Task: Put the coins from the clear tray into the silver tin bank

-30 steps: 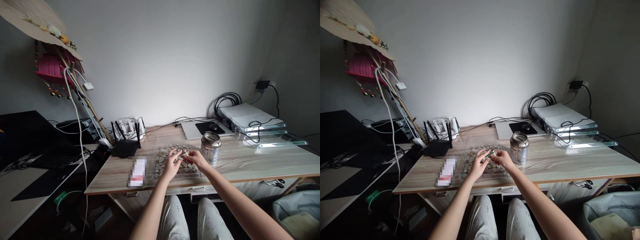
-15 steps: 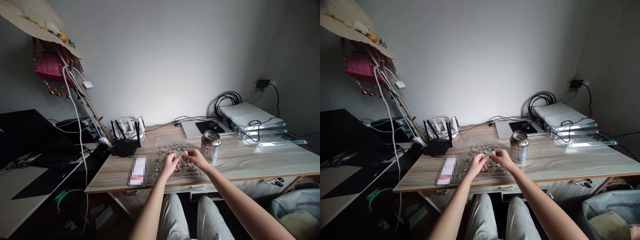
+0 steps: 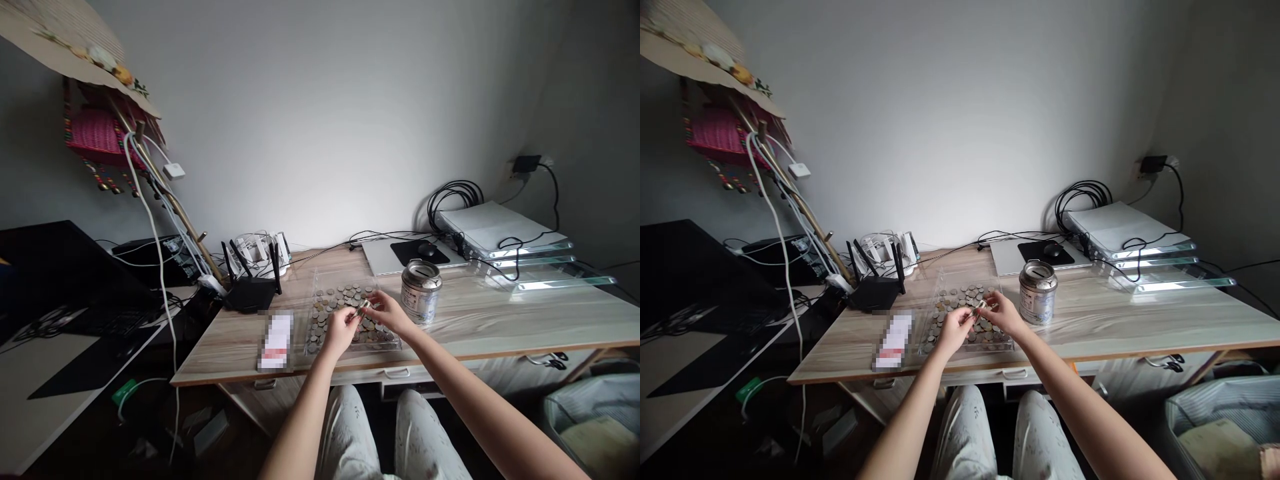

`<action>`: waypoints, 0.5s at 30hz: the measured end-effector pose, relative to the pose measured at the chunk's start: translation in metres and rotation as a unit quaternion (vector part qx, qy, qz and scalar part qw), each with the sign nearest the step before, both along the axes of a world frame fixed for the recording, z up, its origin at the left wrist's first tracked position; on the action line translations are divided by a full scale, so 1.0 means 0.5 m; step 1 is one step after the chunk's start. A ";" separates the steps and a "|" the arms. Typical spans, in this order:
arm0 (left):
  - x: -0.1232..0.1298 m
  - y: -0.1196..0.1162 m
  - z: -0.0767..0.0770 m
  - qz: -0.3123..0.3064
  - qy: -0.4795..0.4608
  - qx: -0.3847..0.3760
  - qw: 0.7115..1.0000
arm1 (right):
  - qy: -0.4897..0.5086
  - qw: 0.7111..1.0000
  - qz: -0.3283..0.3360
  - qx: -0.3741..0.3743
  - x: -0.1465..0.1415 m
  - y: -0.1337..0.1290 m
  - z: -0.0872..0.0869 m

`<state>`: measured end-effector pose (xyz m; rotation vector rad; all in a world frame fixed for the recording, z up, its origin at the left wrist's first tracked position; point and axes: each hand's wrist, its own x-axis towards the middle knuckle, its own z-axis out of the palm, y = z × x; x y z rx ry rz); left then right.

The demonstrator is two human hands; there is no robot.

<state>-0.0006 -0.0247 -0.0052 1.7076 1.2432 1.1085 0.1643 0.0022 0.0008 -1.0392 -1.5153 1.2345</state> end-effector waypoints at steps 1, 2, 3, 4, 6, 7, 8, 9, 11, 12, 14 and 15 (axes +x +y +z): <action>-0.002 0.004 -0.002 -0.006 -0.013 -0.022 1.000 | -0.007 1.000 0.005 0.012 -0.001 0.000 0.000; -0.003 0.007 -0.003 -0.014 -0.026 -0.042 0.999 | -0.011 1.000 0.020 0.016 -0.003 0.000 0.000; -0.004 0.010 -0.004 -0.022 -0.039 -0.060 0.997 | -0.014 0.999 0.039 0.012 -0.004 0.000 0.001; -0.004 0.013 -0.004 -0.029 -0.051 -0.074 0.995 | -0.013 0.999 0.052 0.006 -0.006 -0.001 0.002; -0.005 0.017 -0.004 -0.027 -0.075 -0.083 0.993 | 0.002 0.998 0.057 -0.005 -0.007 -0.001 0.005; -0.005 0.018 -0.004 -0.017 -0.083 -0.079 0.993 | 0.013 0.998 0.055 -0.009 -0.008 -0.001 0.005; -0.005 0.019 -0.004 -0.004 -0.088 -0.072 0.994 | 0.022 0.998 0.053 -0.014 -0.008 0.000 0.005; -0.006 0.021 -0.005 0.010 -0.091 -0.063 0.994 | 0.026 0.998 0.051 -0.020 -0.008 0.001 0.004; -0.007 0.022 -0.008 0.027 -0.099 -0.047 0.994 | 0.018 0.998 0.056 -0.031 -0.008 0.005 0.001; -0.007 0.023 -0.009 0.030 -0.104 -0.040 0.993 | 0.005 0.998 0.061 -0.034 -0.008 0.007 -0.001; -0.009 0.023 -0.010 0.032 -0.119 -0.031 0.992 | -0.024 0.996 0.079 -0.038 -0.008 0.011 -0.005; -0.009 0.022 -0.010 0.032 -0.128 -0.031 0.991 | -0.033 0.995 0.088 -0.041 -0.009 0.012 -0.006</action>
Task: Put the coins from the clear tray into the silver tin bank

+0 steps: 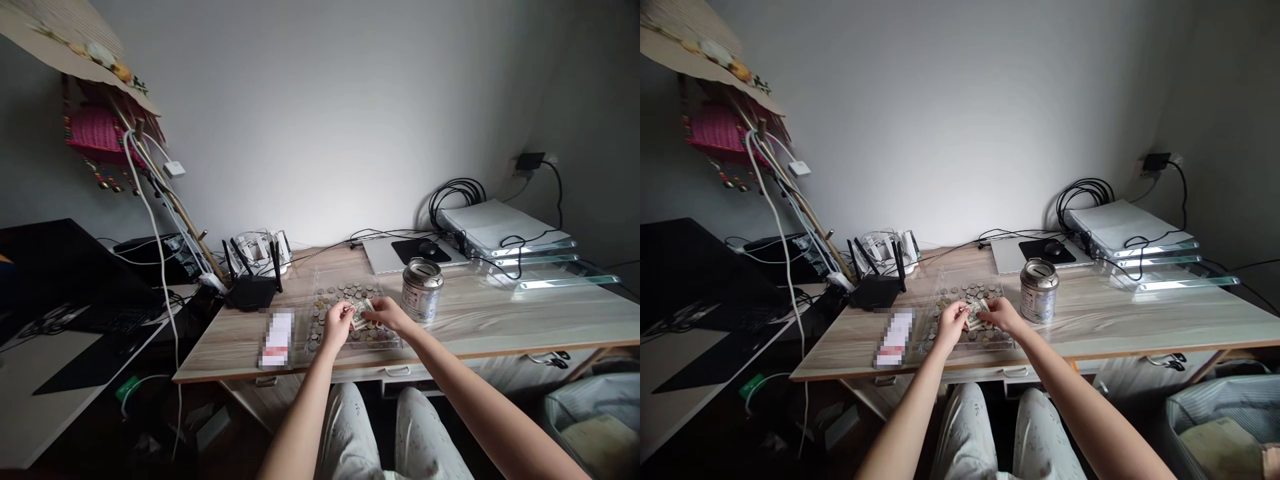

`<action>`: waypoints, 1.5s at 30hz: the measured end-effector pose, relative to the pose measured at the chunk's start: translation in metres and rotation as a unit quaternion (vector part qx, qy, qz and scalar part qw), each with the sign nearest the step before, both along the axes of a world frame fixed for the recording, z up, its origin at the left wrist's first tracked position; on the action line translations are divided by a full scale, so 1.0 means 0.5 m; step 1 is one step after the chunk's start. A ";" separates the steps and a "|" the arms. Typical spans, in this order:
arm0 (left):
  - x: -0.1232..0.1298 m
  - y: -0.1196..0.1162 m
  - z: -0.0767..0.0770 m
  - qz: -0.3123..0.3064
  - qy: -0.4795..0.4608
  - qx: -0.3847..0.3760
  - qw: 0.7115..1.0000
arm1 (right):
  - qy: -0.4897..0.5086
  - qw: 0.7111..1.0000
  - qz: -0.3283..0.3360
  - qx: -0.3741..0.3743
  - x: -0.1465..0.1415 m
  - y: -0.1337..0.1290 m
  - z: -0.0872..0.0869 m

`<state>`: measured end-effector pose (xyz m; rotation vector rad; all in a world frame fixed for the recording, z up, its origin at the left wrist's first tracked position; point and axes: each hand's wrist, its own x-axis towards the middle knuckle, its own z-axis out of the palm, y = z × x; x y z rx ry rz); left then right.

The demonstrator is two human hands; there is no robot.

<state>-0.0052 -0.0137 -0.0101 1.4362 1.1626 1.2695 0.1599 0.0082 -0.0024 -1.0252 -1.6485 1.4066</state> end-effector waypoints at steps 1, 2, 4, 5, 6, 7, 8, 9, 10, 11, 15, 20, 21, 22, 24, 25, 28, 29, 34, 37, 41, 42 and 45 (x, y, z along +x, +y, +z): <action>-0.001 -0.001 0.000 -0.001 -0.011 -0.002 1.000 | -0.004 1.000 0.011 -0.004 -0.001 0.001 -0.002; -0.001 -0.001 0.001 -0.006 -0.021 -0.007 1.000 | -0.002 1.000 0.022 -0.011 -0.002 0.001 -0.003; -0.002 -0.003 0.001 -0.021 -0.030 -0.019 0.999 | 0.003 0.999 0.034 -0.016 -0.004 0.000 -0.005; -0.002 -0.004 0.002 -0.030 -0.026 -0.024 0.999 | 0.005 1.000 0.027 -0.006 -0.006 -0.002 -0.006; -0.002 -0.004 0.003 -0.037 -0.018 -0.031 0.999 | 0.009 1.000 0.012 0.013 -0.007 -0.004 -0.006; -0.002 -0.005 0.004 -0.041 -0.012 -0.039 0.998 | 0.016 0.999 -0.005 0.037 -0.008 -0.006 -0.005; -0.002 -0.006 0.007 -0.040 -0.010 -0.048 0.998 | 0.025 0.998 -0.018 0.062 -0.009 -0.008 -0.004; -0.003 -0.007 0.010 -0.039 -0.017 -0.058 0.997 | 0.036 0.995 -0.028 0.085 -0.010 -0.010 -0.002; -0.004 -0.008 0.014 -0.041 -0.029 -0.069 0.996 | 0.047 0.993 -0.033 0.101 -0.011 -0.012 -0.001; -0.006 -0.008 0.018 -0.051 -0.044 -0.082 0.994 | 0.055 0.992 -0.037 0.110 -0.012 -0.013 0.001; -0.015 -0.009 0.028 -0.129 -0.080 -0.127 0.980 | 0.033 0.989 -0.082 0.115 -0.012 -0.011 0.005; -0.011 0.001 0.009 -0.044 -0.074 -0.123 0.989 | 0.005 0.995 -0.039 0.093 -0.003 -0.012 0.007; -0.009 0.002 0.005 -0.031 -0.067 -0.118 0.990 | 0.006 0.997 -0.021 0.077 -0.001 -0.012 0.007; -0.008 0.003 0.004 -0.025 -0.060 -0.111 0.992 | 0.006 0.998 -0.007 0.063 0.001 -0.012 0.006; -0.007 0.003 0.005 -0.036 -0.053 -0.110 0.992 | 0.004 0.998 0.001 0.055 0.005 -0.009 0.002; -0.007 0.002 0.007 -0.051 -0.054 -0.120 0.990 | 0.001 0.998 -0.004 0.062 0.007 -0.007 0.000; -0.011 0.000 0.017 -0.103 -0.074 -0.165 0.978 | -0.009 0.992 -0.033 0.121 0.014 -0.007 0.000; -0.013 0.000 0.019 -0.117 -0.081 -0.176 0.974 | -0.018 0.988 -0.039 0.149 0.016 -0.009 0.002; -0.010 0.003 0.014 -0.084 -0.092 -0.175 0.977 | -0.069 0.978 -0.029 0.196 0.016 -0.031 0.018; -0.006 0.005 0.007 -0.063 -0.079 -0.162 0.982 | -0.062 0.986 -0.058 0.141 0.007 -0.028 0.016; -0.005 0.004 0.008 -0.084 -0.081 -0.151 0.982 | -0.026 0.991 -0.087 0.095 -0.004 -0.011 0.005; -0.006 0.002 0.010 -0.087 -0.084 -0.146 0.982 | -0.006 0.993 -0.093 0.077 -0.008 -0.009 0.002; -0.006 -0.003 0.016 -0.085 -0.097 -0.128 0.983 | 0.056 0.994 -0.086 0.029 -0.023 -0.018 0.003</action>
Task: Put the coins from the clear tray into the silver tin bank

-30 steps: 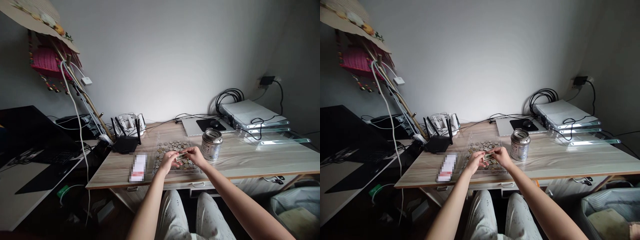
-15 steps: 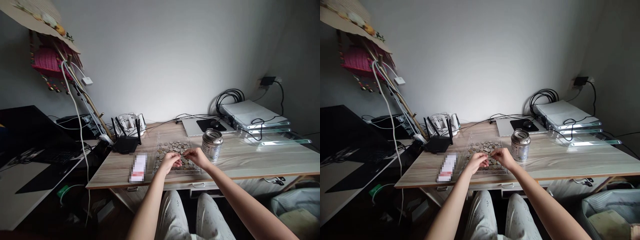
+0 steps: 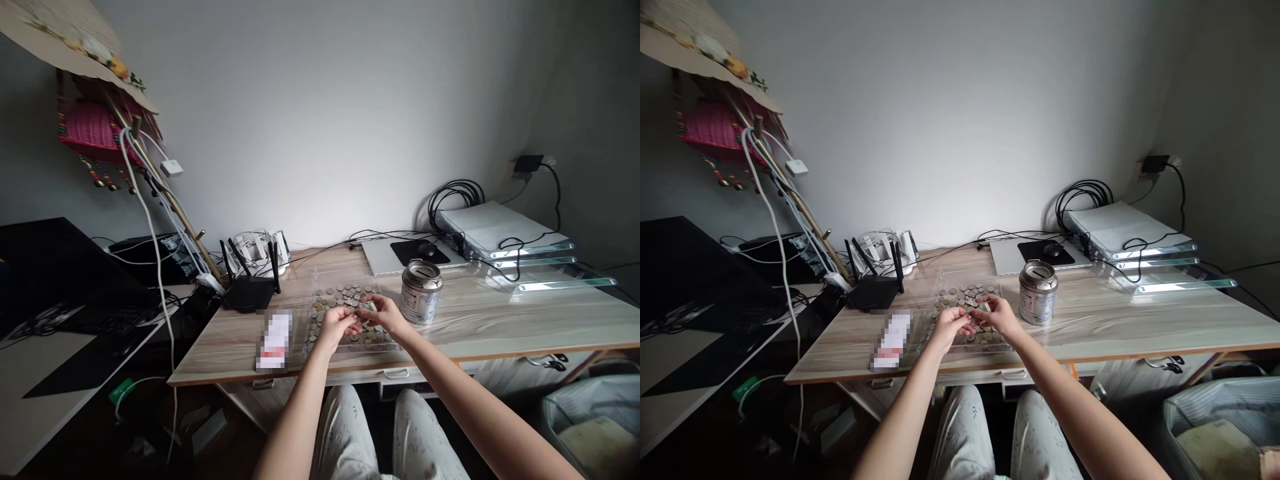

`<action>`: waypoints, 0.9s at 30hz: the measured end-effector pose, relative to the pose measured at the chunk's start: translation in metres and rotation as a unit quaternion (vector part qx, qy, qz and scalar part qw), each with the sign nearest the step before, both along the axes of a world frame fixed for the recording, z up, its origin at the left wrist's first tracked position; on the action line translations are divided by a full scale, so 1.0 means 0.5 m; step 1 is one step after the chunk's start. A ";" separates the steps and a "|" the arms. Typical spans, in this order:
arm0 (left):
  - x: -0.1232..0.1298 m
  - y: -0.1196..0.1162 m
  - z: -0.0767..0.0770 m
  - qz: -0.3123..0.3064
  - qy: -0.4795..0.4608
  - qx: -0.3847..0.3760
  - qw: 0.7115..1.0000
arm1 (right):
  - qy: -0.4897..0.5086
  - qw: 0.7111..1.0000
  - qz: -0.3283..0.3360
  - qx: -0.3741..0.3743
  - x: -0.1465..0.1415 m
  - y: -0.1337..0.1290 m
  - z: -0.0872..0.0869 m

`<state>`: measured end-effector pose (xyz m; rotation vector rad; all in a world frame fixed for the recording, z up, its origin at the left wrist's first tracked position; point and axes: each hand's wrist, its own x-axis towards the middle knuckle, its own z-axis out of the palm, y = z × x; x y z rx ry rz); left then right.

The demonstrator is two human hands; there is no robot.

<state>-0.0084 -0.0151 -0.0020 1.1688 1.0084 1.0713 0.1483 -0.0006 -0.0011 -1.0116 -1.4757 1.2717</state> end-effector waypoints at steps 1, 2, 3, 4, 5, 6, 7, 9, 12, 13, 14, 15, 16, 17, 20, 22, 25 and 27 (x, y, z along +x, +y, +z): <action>0.000 -0.002 0.002 0.002 -0.001 0.001 1.000 | 0.001 1.000 0.004 0.004 -0.005 -0.007 0.005; 0.000 -0.003 0.004 0.002 0.001 0.000 1.000 | -0.014 1.000 0.001 0.024 -0.007 -0.016 0.013; -0.001 -0.003 0.005 0.001 0.005 -0.003 1.000 | -0.038 0.998 -0.012 0.058 -0.006 -0.024 0.025; -0.001 -0.003 0.005 -0.001 0.011 -0.006 1.000 | -0.067 0.992 -0.032 0.102 0.002 -0.031 0.043; -0.002 -0.002 0.005 -0.001 0.014 -0.009 1.000 | -0.096 0.983 -0.058 0.148 0.016 -0.036 0.065; -0.002 -0.001 0.004 0.001 0.013 -0.010 1.000 | -0.123 0.970 -0.089 0.191 0.037 -0.036 0.091; -0.003 0.000 0.002 0.005 0.010 -0.009 1.000 | -0.152 0.955 -0.115 0.226 0.065 -0.032 0.120; -0.003 0.004 -0.001 0.016 0.003 -0.004 1.000 | -0.229 0.917 -0.209 0.250 0.136 -0.012 0.179; -0.001 0.009 -0.004 0.023 0.017 0.003 1.000 | -0.402 0.839 -0.295 0.217 0.235 0.031 0.239; 0.000 0.010 -0.005 0.027 0.025 0.002 0.999 | -0.447 0.819 -0.296 0.207 0.258 0.042 0.249; 0.002 0.011 -0.006 0.032 0.032 0.002 0.999 | -0.481 0.804 -0.287 0.200 0.273 0.050 0.253; 0.003 0.013 -0.007 0.036 0.039 0.002 0.999 | -0.506 0.794 -0.274 0.196 0.281 0.055 0.254; 0.004 0.015 -0.008 0.039 0.044 0.004 0.998 | -0.523 0.788 -0.262 0.194 0.284 0.057 0.252; 0.004 0.016 -0.010 0.040 0.048 0.006 0.998 | -0.535 0.782 -0.255 0.192 0.283 0.057 0.249; 0.002 0.019 -0.016 0.037 0.051 0.012 0.998 | -0.556 0.768 -0.254 0.190 0.275 0.053 0.241; 0.000 0.020 -0.019 0.037 0.048 0.016 0.998 | -0.562 0.764 -0.249 0.195 0.275 0.054 0.240; -0.002 0.018 -0.019 0.042 0.048 0.019 0.998 | -0.572 0.765 -0.223 0.196 0.284 0.062 0.238; -0.001 0.016 -0.017 0.042 0.051 0.021 0.998 | -0.586 0.761 -0.205 0.187 0.290 0.068 0.234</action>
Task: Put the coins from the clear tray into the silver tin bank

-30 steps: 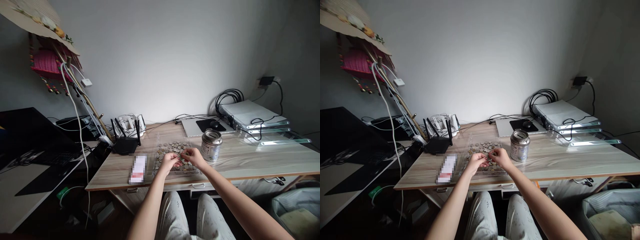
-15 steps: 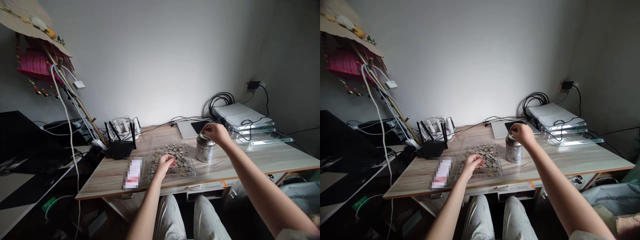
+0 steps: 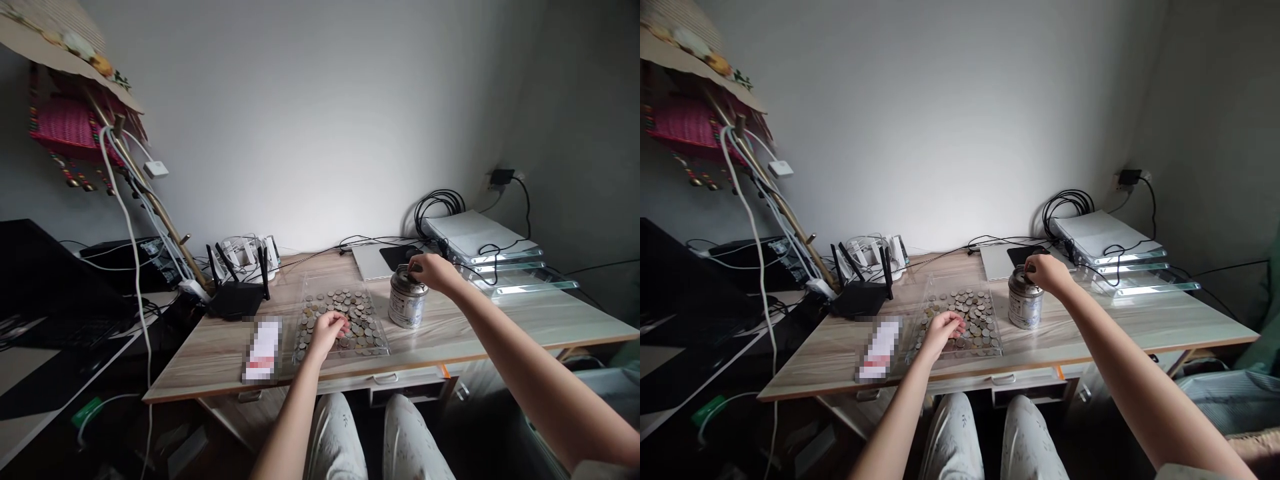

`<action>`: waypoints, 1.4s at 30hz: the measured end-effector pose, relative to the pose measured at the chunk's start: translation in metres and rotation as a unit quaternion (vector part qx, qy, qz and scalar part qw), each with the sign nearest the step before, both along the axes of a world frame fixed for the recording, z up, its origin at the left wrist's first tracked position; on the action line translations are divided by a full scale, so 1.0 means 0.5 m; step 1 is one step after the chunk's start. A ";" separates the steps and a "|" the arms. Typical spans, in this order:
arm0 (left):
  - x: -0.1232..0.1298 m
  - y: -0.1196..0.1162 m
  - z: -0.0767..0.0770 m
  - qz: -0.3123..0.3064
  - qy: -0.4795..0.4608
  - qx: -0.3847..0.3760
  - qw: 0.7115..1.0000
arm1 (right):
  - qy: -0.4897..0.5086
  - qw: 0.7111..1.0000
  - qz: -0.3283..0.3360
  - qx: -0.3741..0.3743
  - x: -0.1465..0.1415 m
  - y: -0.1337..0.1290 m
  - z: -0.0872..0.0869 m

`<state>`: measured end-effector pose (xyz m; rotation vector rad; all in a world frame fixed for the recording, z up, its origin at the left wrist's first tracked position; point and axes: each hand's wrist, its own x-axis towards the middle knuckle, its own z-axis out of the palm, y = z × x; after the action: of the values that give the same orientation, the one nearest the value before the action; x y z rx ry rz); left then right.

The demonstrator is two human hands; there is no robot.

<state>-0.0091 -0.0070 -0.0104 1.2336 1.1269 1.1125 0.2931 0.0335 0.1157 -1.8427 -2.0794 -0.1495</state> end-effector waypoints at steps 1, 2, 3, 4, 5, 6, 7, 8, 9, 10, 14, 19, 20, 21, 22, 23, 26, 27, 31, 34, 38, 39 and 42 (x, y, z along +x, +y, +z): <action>0.001 0.000 0.001 -0.001 0.001 0.001 1.000 | -0.011 1.000 0.002 -0.009 0.001 0.003 -0.002; 0.002 -0.001 0.002 -0.003 0.002 0.001 1.000 | -0.022 1.000 0.006 -0.015 0.000 0.005 -0.005; 0.003 -0.001 0.002 -0.003 0.003 0.000 1.000 | -0.031 0.999 0.015 -0.018 -0.003 0.005 -0.007; 0.003 -0.001 0.003 -0.003 0.004 -0.001 1.000 | -0.036 0.999 0.030 -0.015 -0.007 0.004 -0.008; 0.004 -0.001 0.004 -0.002 0.005 -0.002 1.000 | -0.034 0.998 0.045 -0.003 -0.012 0.001 -0.010; 0.004 -0.001 0.005 -0.002 0.005 -0.002 1.000 | -0.025 0.998 0.055 0.020 -0.016 -0.005 -0.011; 0.003 -0.001 0.005 -0.001 0.004 -0.001 1.000 | -0.011 0.997 0.057 0.054 -0.020 -0.013 -0.013; 0.003 -0.002 0.006 0.000 0.002 0.000 1.000 | 0.005 0.994 0.053 0.097 -0.023 -0.023 -0.016; 0.002 -0.002 0.007 -0.001 0.000 0.002 1.000 | 0.019 0.988 0.043 0.144 -0.024 -0.034 -0.021; 0.001 -0.003 0.008 -0.002 -0.001 0.003 1.000 | 0.027 0.981 0.034 0.187 -0.023 -0.045 -0.027; 0.000 -0.006 0.010 -0.004 -0.003 0.002 1.000 | -0.004 0.970 0.051 0.238 -0.009 -0.070 -0.068; 0.000 -0.004 0.002 -0.002 -0.002 0.008 1.000 | -0.021 0.979 0.052 0.196 0.004 -0.057 -0.108; 0.000 -0.003 0.001 0.000 0.000 0.010 1.000 | -0.017 0.980 0.047 0.195 0.004 -0.054 -0.109; -0.001 -0.002 -0.001 0.004 0.003 0.013 1.000 | -0.013 0.980 0.044 0.192 0.003 -0.054 -0.107; -0.001 -0.001 -0.002 0.009 0.007 0.016 1.000 | -0.007 0.981 0.041 0.189 0.000 -0.056 -0.104; -0.001 -0.001 -0.002 0.016 0.014 0.019 1.000 | 0.003 0.981 0.040 0.190 -0.005 -0.060 -0.100; 0.002 -0.004 -0.003 0.047 0.079 0.061 0.994 | 0.056 0.974 0.068 0.211 -0.043 -0.082 -0.090; 0.004 -0.006 -0.003 0.051 0.120 0.091 0.987 | 0.072 0.971 0.096 0.206 -0.065 -0.090 -0.091; 0.023 -0.017 -0.006 0.034 0.317 0.173 0.932 | 0.066 0.967 0.244 0.037 -0.188 -0.089 -0.125; 0.032 -0.018 -0.009 0.011 0.388 0.105 0.916 | 0.033 0.962 0.262 -0.071 -0.275 -0.048 -0.159; 0.022 -0.015 -0.005 0.002 0.428 0.089 0.900 | -0.032 0.935 0.259 -0.242 -0.330 0.015 -0.170; 0.015 -0.014 -0.002 -0.003 0.445 0.093 0.890 | -0.045 0.926 0.255 -0.276 -0.334 0.025 -0.168; -0.010 -0.009 0.012 -0.037 0.490 0.109 0.864 | -0.056 0.921 0.240 -0.301 -0.336 0.041 -0.163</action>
<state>-0.0140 -0.0117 -0.0045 2.1125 1.6899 0.5086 0.1249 0.0538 0.0340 -1.5502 -2.8085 0.5845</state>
